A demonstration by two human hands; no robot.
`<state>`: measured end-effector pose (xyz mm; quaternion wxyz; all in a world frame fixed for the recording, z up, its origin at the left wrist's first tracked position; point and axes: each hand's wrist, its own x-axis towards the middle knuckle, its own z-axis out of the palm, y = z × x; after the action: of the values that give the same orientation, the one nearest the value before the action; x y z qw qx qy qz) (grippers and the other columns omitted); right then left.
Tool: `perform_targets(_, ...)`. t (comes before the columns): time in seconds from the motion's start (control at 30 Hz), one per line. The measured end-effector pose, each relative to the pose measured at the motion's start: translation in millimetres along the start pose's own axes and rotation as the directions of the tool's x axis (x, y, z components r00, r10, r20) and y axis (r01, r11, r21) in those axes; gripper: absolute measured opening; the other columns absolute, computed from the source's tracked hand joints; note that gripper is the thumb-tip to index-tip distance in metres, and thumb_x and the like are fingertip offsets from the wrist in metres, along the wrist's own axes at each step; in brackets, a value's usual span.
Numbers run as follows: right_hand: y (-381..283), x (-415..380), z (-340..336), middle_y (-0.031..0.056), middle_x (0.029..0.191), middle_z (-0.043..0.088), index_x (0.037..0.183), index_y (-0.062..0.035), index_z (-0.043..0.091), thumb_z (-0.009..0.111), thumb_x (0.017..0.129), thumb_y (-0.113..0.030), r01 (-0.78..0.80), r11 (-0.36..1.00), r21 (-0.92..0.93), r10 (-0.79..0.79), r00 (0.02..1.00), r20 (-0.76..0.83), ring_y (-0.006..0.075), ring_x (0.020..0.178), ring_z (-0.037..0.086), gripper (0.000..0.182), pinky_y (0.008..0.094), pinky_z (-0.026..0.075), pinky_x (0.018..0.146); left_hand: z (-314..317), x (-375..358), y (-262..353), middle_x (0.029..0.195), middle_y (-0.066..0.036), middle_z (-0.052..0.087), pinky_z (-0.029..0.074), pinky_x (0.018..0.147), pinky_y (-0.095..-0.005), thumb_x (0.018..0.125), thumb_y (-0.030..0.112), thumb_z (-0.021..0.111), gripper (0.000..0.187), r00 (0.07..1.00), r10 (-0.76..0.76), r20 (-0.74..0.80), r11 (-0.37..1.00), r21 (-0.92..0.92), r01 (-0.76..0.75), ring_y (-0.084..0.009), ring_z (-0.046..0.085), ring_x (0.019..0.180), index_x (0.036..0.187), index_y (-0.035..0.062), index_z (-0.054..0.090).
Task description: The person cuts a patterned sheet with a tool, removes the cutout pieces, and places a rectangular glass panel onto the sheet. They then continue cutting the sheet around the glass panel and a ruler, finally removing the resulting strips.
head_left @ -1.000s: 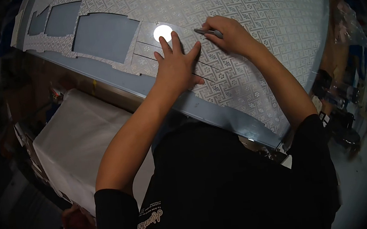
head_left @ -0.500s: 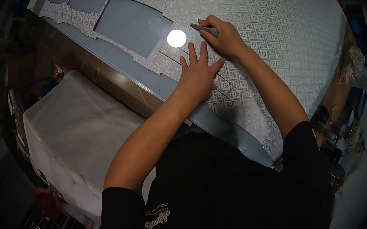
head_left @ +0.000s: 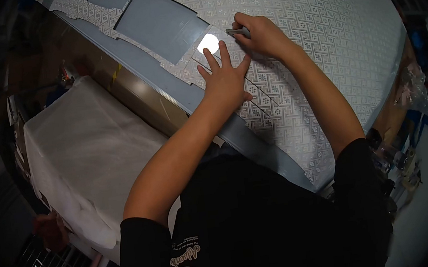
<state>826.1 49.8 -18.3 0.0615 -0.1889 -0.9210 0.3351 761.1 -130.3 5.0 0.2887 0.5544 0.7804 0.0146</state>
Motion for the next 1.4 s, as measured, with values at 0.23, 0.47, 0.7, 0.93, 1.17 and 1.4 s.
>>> perform_targets(0.23,-7,29,45,0.0146,0.101,0.074,0.108,-0.0047,0.064,0.073,0.093,-0.014,0.068,0.986,0.153,-0.027,0.967,-0.254,0.0326,0.092,0.072,0.021,0.0389,0.056,0.081,-2,-1,1,0.167,-0.034,0.006,0.026,0.108,-0.0827,0.068,0.042,0.093,0.105,1.0,-0.016,0.02,0.999,0.033,0.016,-0.0689,0.003,0.147,0.157,0.0314,0.039)
perform_targets(0.47,-28,-58,-19,0.0063,0.095,0.073,0.106,-0.0035,0.066,0.075,0.095,-0.016,-0.005,0.955,0.297,0.165,0.841,-0.515,0.0135,0.089,0.068,0.019,0.031,0.054,0.08,-3,-3,-3,0.166,-0.032,0.015,0.032,0.106,-0.0799,0.067,0.049,0.093,0.11,0.998,0.014,-0.056,0.997,0.077,-0.01,-0.0681,0.011,0.146,0.158,0.0241,0.037)
perform_targets(0.7,-58,-221,4,0.0094,0.099,0.074,0.107,-0.004,0.067,0.075,0.092,-0.009,-0.197,0.97,0.145,0.181,0.976,0.117,0.0234,0.089,0.074,0.018,0.034,0.057,0.079,1,8,1,0.164,-0.031,0.022,0.044,0.102,-0.0737,0.063,0.059,0.093,0.128,0.999,0.012,-0.033,0.98,0.197,-0.005,-0.0696,0.021,0.142,0.16,0.0071,0.028)
perform_targets(0.93,-72,-241,42,0.0117,0.09,0.072,0.105,-0.0078,0.065,0.074,0.091,-0.013,-0.09,0.993,0.073,0.091,0.996,-0.005,0.0337,0.081,0.071,0.017,0.0408,0.056,0.069,2,13,5,0.162,-0.031,0.02,0.049,0.099,-0.072,0.065,0.053,0.095,0.121,0.999,-0.024,-0.037,0.976,0.216,0.031,-0.0716,0.021,0.139,0.155,0.0065,0.03)
perform_targets(1.17,-87,-241,39,0.0147,0.087,0.069,0.104,-0.0079,0.061,0.069,0.094,-0.016,-0.192,0.981,0.014,0.19,0.978,0.083,0.0381,0.079,0.068,0.015,0.0455,0.053,0.067,3,14,5,0.162,-0.031,0.02,0.048,0.101,-0.0721,0.065,0.053,0.095,0.123,0.999,-0.032,-0.031,0.976,0.213,0.038,-0.0718,0.02,0.139,0.157,0.0065,0.028)
perform_targets(1.4,-97,-237,38,0.0149,0.087,0.069,0.106,-0.0058,0.061,0.074,0.087,-0.006,-0.222,0.968,-0.117,0.236,0.964,0.123,0.0369,0.078,0.069,0.023,0.0425,0.055,0.067,1,15,5,0.162,-0.032,0.019,0.048,0.101,-0.0722,0.066,0.055,0.093,0.124,1.0,-0.02,-0.012,0.963,0.269,0.022,-0.072,0.021,0.139,0.158,0.0054,0.026)
